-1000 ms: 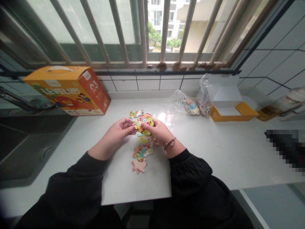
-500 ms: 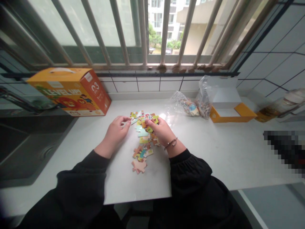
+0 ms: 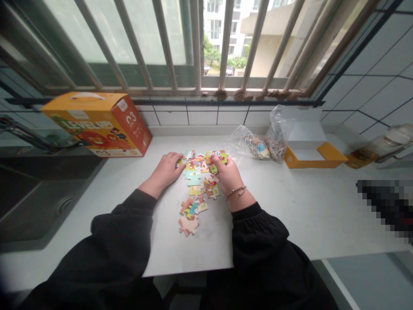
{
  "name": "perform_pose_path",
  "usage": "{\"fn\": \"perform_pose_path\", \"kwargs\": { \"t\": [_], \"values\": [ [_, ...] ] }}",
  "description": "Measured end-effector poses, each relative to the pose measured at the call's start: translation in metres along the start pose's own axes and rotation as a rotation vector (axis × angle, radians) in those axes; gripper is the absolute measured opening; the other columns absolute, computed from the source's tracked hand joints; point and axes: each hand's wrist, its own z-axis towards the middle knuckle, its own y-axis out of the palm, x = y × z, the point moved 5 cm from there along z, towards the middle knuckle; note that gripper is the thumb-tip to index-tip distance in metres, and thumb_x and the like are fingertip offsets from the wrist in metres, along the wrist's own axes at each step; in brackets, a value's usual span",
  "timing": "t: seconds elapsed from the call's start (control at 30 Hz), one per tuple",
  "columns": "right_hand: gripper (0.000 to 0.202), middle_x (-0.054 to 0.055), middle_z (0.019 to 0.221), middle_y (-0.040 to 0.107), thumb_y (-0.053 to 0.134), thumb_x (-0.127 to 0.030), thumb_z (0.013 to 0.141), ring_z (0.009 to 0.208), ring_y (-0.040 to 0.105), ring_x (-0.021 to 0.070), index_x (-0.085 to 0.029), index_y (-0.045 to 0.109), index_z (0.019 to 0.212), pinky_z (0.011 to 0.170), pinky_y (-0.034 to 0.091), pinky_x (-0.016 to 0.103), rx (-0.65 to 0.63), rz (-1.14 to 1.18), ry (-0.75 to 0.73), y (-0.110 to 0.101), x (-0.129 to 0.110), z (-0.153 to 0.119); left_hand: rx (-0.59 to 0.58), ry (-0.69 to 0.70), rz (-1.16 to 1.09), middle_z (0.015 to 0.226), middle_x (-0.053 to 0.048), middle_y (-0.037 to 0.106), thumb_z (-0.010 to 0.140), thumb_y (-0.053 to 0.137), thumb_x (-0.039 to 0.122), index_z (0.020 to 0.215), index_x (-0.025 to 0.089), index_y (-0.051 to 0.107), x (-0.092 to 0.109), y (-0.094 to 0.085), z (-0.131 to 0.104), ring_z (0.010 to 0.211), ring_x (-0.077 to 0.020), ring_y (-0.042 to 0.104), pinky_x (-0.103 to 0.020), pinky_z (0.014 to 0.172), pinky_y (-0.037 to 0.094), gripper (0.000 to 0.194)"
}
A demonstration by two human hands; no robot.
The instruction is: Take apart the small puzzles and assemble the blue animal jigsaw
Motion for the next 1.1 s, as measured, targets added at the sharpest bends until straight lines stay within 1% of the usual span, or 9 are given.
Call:
{"fn": "perform_pose_path", "kwargs": {
  "t": [0.17,0.33,0.4,0.53,0.67,0.73,0.87,0.97,1.1],
  "values": [
    [0.059,0.003,0.097,0.08,0.104,-0.055,0.068,0.084,0.078,0.019,-0.023,0.067,0.101,0.072,0.067,0.03,-0.021,-0.005,0.024,-0.001,0.0,0.002,-0.002,0.016,-0.024,0.124,-0.019,0.076,0.099,0.074,0.038,0.12,0.019,0.079,-0.003,-0.011,-0.007,0.115,-0.0365,0.065,-0.05,0.112,0.05,0.029],
    [0.063,0.002,0.093,0.079,0.106,-0.058,0.065,0.08,0.075,0.0181,-0.023,0.066,0.099,0.069,0.065,0.03,-0.047,-0.001,0.033,0.002,0.001,0.001,-0.033,-0.029,-0.109,0.102,-0.016,0.078,0.097,0.076,0.029,0.099,0.021,0.078,-0.001,-0.017,-0.009,0.101,-0.035,0.068,-0.046,0.105,0.049,0.009],
    [0.063,0.002,0.09,0.077,0.106,-0.059,0.064,0.077,0.074,0.0172,-0.023,0.066,0.097,0.067,0.064,0.03,-0.056,0.0,0.031,0.003,0.001,0.001,-0.036,-0.045,-0.147,0.1,-0.015,0.078,0.094,0.078,0.027,0.095,0.022,0.077,-0.001,-0.019,-0.009,0.1,-0.0347,0.068,-0.046,0.104,0.049,0.005],
    [0.065,0.0,0.084,0.074,0.106,-0.062,0.064,0.07,0.07,0.0152,-0.023,0.065,0.097,0.063,0.062,0.029,-0.073,0.001,0.025,0.005,0.001,-0.001,0.007,-0.043,-0.172,0.105,-0.015,0.077,0.092,0.081,0.033,0.092,0.021,0.074,-0.003,-0.022,-0.01,0.103,-0.0344,0.067,-0.048,0.106,0.049,0.014],
    [0.064,0.0,0.083,0.074,0.105,-0.062,0.065,0.071,0.07,0.0154,-0.022,0.066,0.097,0.065,0.062,0.029,-0.1,-0.006,0.027,0.007,0.001,-0.002,0.045,-0.043,-0.173,0.103,-0.013,0.077,0.094,0.076,0.031,0.091,0.023,0.072,-0.005,-0.023,-0.01,0.101,-0.0327,0.066,-0.049,0.105,0.05,0.01],
    [0.063,0.001,0.084,0.075,0.105,-0.061,0.066,0.073,0.071,0.016,-0.022,0.066,0.096,0.066,0.063,0.029,-0.097,-0.015,0.03,0.007,0.001,-0.002,0.051,-0.064,-0.186,0.102,-0.012,0.077,0.089,0.079,0.029,0.096,0.023,0.073,-0.006,-0.023,-0.01,0.1,-0.0327,0.066,-0.048,0.103,0.051,0.011],
    [0.061,0.001,0.087,0.076,0.104,-0.06,0.068,0.072,0.071,0.0162,-0.022,0.067,0.098,0.067,0.064,0.03,-0.081,-0.019,0.036,0.007,0.002,-0.002,0.034,-0.146,-0.249,0.103,-0.012,0.076,0.082,0.087,0.03,0.113,0.02,0.076,-0.012,-0.021,-0.009,0.096,-0.032,0.068,-0.047,0.097,0.054,0.034],
    [0.06,0.002,0.088,0.077,0.103,-0.06,0.07,0.075,0.072,0.0178,-0.023,0.067,0.1,0.068,0.064,0.031,-0.095,-0.034,0.039,0.008,0.001,-0.003,0.025,-0.211,-0.328,0.1,-0.011,0.076,0.079,0.091,0.032,0.119,0.018,0.078,-0.016,-0.022,-0.011,0.092,-0.0298,0.069,-0.044,0.092,0.055,0.045],
    [0.059,0.002,0.088,0.077,0.104,-0.061,0.069,0.079,0.074,0.0185,-0.023,0.067,0.097,0.069,0.064,0.03,-0.116,-0.036,0.032,0.01,-0.001,-0.006,0.05,-0.293,-0.51,0.092,-0.007,0.078,0.078,0.092,0.035,0.111,0.019,0.082,-0.014,-0.025,-0.016,0.083,-0.0255,0.069,-0.037,0.078,0.052,0.037]
  ]
}}
